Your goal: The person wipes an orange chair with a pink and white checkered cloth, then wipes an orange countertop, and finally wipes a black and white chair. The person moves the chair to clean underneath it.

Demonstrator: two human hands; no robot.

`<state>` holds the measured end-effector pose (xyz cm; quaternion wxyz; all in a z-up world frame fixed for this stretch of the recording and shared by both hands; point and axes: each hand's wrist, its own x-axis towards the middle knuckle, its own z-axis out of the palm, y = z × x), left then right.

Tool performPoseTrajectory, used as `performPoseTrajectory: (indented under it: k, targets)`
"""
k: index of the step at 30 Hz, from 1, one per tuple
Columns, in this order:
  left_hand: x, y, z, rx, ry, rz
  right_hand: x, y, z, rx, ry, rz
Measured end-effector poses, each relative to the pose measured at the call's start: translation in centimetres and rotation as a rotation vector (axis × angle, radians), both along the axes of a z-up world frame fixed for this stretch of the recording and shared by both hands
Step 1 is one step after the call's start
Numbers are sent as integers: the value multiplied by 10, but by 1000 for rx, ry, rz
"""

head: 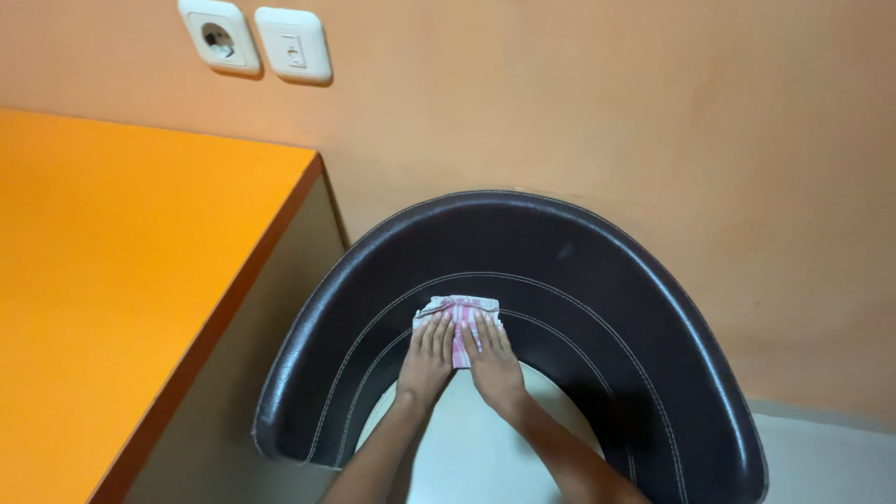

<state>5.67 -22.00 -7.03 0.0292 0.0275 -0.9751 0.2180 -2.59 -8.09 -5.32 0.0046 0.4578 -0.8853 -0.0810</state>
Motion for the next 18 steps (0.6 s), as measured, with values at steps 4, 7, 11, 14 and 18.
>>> performPoseTrajectory:
  k: [4,7,11,14,18]
  targets:
    - [11,-8,10,-73,-29,52,14,-16,26,50,-34,2]
    - [11,-24,13,5,171,50,12,-32,32,-15,46,-7]
    - [11,-38,45,-103,213,86,9,-53,61,-98,24,-32]
    - [16,-41,56,-101,229,96,19,-59,85,-96,25,-44]
    - [28,-38,60,-118,79,107,11,-59,50,-166,23,18]
